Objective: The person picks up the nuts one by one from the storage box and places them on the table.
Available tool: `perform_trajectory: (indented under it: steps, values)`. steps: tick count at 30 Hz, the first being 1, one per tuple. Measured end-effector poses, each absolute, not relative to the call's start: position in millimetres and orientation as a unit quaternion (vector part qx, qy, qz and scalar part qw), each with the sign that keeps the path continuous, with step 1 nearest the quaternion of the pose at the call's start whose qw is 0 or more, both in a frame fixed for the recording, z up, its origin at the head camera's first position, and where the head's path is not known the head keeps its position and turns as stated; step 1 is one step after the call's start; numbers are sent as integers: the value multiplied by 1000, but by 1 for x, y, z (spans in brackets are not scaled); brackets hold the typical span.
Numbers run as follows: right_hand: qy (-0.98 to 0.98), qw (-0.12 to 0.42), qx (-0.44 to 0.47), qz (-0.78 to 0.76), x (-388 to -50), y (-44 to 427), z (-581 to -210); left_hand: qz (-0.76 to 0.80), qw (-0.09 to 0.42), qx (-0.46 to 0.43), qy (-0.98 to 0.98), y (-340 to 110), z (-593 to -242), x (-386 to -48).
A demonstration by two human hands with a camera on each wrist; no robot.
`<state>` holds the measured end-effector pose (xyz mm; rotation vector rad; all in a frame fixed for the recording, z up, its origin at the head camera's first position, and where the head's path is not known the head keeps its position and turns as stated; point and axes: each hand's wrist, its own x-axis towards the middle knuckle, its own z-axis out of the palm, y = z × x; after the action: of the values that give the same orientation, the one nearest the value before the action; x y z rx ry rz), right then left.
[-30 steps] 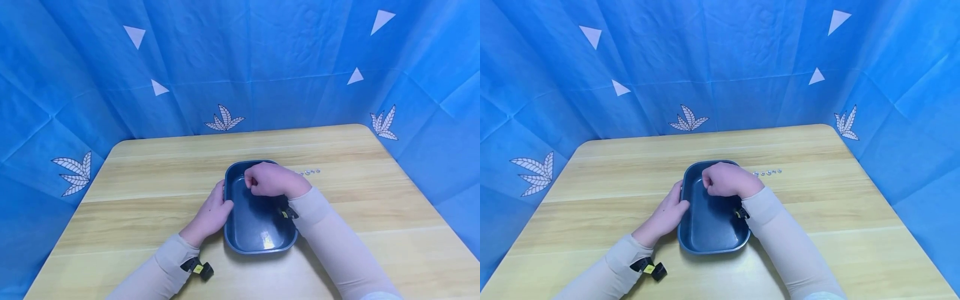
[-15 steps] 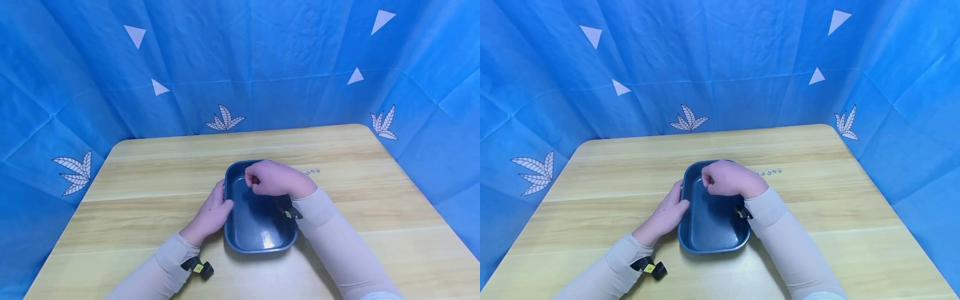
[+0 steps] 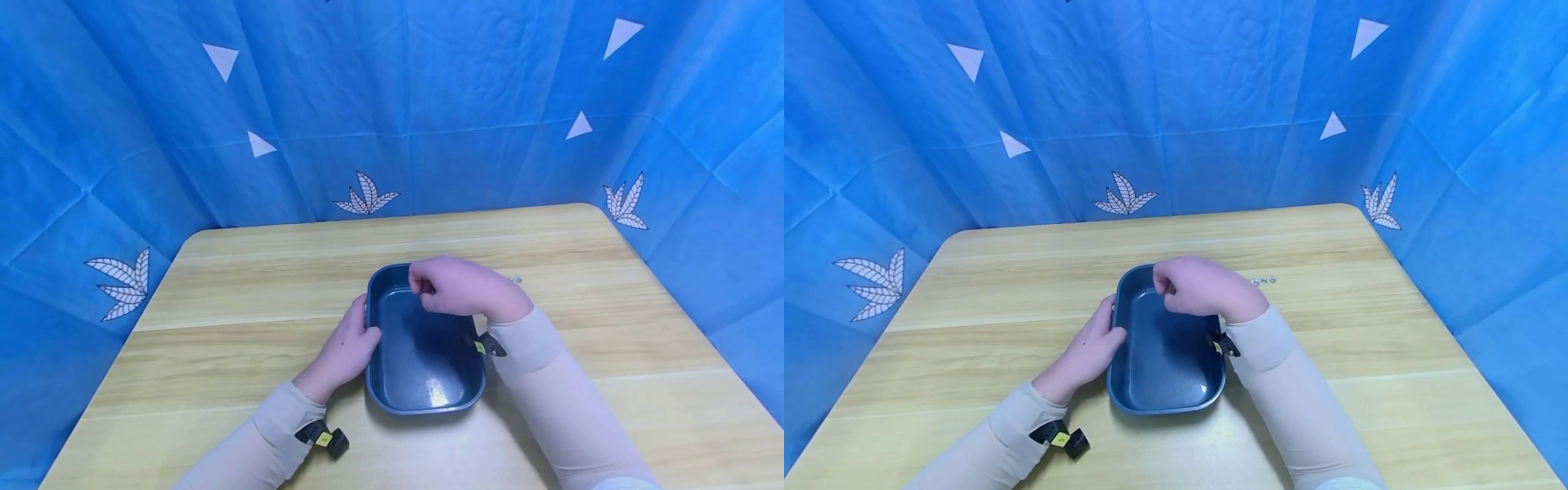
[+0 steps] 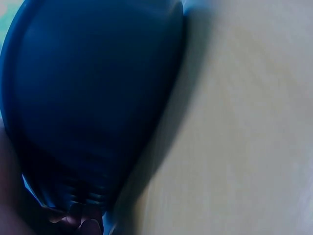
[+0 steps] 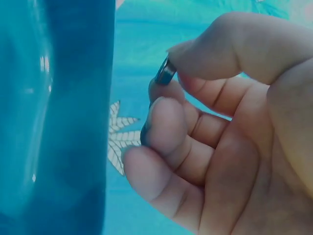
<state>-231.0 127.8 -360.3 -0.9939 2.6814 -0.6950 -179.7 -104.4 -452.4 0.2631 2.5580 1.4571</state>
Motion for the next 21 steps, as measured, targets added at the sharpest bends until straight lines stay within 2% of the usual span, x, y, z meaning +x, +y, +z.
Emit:
perform_trajectory:
  steps: [21]
  values:
    - [909, 76, -329, -242, -237, 152, -354, 494, 80, 96, 861, -104, -455, -181]
